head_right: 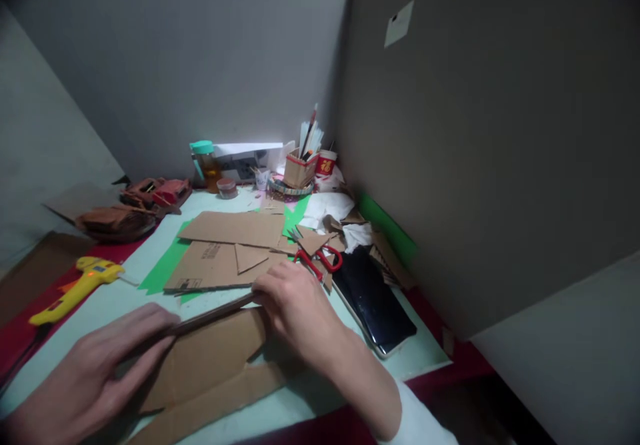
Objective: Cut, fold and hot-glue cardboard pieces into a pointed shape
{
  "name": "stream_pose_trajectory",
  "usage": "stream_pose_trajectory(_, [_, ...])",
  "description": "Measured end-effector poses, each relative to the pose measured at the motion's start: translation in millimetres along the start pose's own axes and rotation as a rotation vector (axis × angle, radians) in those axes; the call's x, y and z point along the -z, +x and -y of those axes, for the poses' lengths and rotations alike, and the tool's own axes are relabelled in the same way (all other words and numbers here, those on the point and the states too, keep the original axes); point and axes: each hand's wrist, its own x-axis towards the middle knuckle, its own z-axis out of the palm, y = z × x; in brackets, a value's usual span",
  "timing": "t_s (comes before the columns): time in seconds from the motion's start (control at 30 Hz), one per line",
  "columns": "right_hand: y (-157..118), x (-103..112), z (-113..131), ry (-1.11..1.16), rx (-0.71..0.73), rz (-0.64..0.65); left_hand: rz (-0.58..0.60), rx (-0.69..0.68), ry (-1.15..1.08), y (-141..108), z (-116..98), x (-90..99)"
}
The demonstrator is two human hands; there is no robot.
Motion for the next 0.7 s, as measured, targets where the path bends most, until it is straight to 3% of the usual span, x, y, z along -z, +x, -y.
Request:
stream_pose_trajectory(0.1, [20, 14, 4, 0.029, 0.1, 0.038, 0.094, -0.008, -0.114, 11, -8, 0.2])
stream_pose_trajectory(0.17, [26, 19, 10, 0.037, 0.139, 0.006, 0.129, 0.062, -0.22, 14, -11, -0.1])
stream_pose_trajectory(0.2, [26, 20, 13, 0.046, 0.137, -0.057, 0.123, 0.141, -0.285, 14, -12, -0.6])
stream_pose_trajectory(0.27, [21, 20, 17, 0.089, 0.067, -0.299, 0.063, 0.363, -0.414, 12, -13, -2.8])
stream_pose_trajectory(0.33, [10, 17, 17, 0.165, -0.105, -0.625, -0.09, 0.647, -0.525, 11, -15, -7.8])
stream_pose_trajectory(0.4, [-2, 8, 16, 0.215, -0.326, -0.734, -0.239, 0.916, -0.68, 14, -22, -15.5])
stream_pose_trajectory(0.47, [-14, -7, 16, 0.353, -0.449, -0.65, -0.349, 1.039, -0.894, 21, -35, -25.0])
stream_pose_trajectory(0.57, [-33, -36, 18, 0.545, -0.46, -0.302, -0.403, 1.015, -1.094, 31, -60, -39.0])
stream_pose_trajectory(0.63, [-50, -55, 17, 0.502, -0.433, -0.258, -0.422, 1.028, -1.212, 32, -73, -46.1])
stream_pose_trajectory(0.7, [-67, -71, 11, 0.241, -0.279, -0.268, -0.406, 1.087, -1.309, 30, -80, -50.6])
